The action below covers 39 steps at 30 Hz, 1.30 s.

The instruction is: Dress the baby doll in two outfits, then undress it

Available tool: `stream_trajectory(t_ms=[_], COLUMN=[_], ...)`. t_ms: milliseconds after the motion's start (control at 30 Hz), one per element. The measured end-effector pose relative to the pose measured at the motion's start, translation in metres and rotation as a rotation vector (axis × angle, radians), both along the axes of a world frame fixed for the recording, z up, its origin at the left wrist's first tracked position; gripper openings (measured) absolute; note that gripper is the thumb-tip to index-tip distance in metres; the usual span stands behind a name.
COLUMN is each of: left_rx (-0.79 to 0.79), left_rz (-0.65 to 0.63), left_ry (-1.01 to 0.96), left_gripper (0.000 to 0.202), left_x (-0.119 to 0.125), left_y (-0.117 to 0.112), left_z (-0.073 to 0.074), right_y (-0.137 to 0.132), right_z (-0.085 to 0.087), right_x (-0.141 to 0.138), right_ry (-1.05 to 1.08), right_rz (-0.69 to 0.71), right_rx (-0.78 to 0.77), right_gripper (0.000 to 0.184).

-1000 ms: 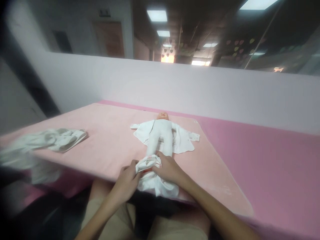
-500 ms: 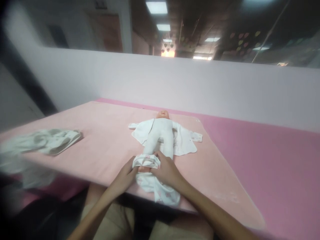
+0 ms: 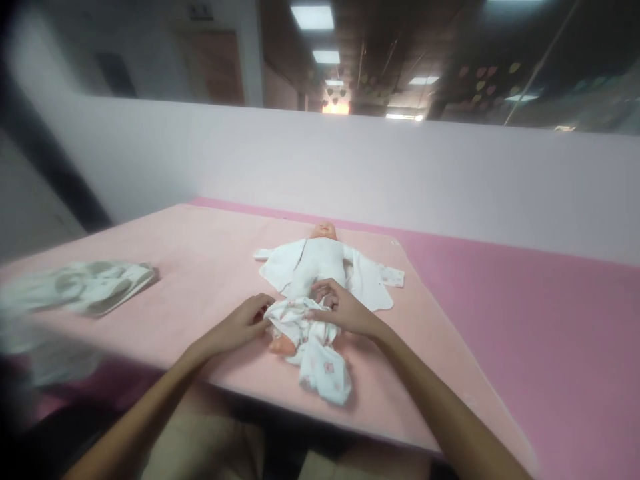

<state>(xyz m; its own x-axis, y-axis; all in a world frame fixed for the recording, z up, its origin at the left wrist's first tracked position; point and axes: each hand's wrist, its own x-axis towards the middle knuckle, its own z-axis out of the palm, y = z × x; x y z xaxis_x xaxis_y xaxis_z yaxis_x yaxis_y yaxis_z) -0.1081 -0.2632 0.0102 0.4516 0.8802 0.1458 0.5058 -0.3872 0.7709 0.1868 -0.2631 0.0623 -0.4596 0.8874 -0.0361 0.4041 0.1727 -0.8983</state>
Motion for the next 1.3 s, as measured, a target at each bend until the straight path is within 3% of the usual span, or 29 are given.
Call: stream_trajectory(t_ms=[100, 200, 367, 467, 600, 800, 900, 1067, 1300], left_rx=[-0.076, -0.063, 0.029, -0.099, -0.380, -0.585, -0.594, -0.613, -0.577], left_rz=[-0.052, -0.147, -0.415, -0.585, -0.691, -0.635, -0.633, -0.726, -0.684], left_ry=[-0.037, -0.032, 0.146, 0.225, 0.117, 0.022, 0.065, 0.032, -0.162], left_gripper=[0.039, 0.040, 0.040, 0.043, 0.045, 0.046, 0.045, 0.042, 0.037], left_x=[-0.008, -0.004, 0.029, 0.052, 0.073, 0.078, 0.075, 0.069, 0.058], left_y=[0.006, 0.009, 0.041, 0.071, 0.095, 0.099, 0.101, 0.108, 0.104], left_z=[0.005, 0.023, 0.065, 0.077, 0.072, 0.061, 0.061, 0.048, 0.034], right_y=[0.002, 0.001, 0.001, -0.001, -0.003, 0.018, 0.031, 0.036, 0.028], right_z=[-0.001, -0.002, -0.018, -0.028, -0.029, -0.014, -0.018, -0.041, -0.040], right_x=[0.008, 0.013, 0.017, 0.019, 0.024, 0.032, 0.036, 0.040, 0.039], right_ry=[0.041, -0.006, 0.178, 0.341, 0.408, 0.223, 0.292, 0.548, 0.481], right_rz=[0.046, 0.086, 0.108, 0.068, 0.058, 0.278, 0.295, 0.222, 0.270], right_rx=[-0.045, -0.030, -0.041, -0.063, -0.194, -0.416, -0.437, -0.467, -0.506], right_gripper=[0.061, 0.052, 0.051, 0.053, 0.051, 0.039, 0.041, 0.045, 0.048])
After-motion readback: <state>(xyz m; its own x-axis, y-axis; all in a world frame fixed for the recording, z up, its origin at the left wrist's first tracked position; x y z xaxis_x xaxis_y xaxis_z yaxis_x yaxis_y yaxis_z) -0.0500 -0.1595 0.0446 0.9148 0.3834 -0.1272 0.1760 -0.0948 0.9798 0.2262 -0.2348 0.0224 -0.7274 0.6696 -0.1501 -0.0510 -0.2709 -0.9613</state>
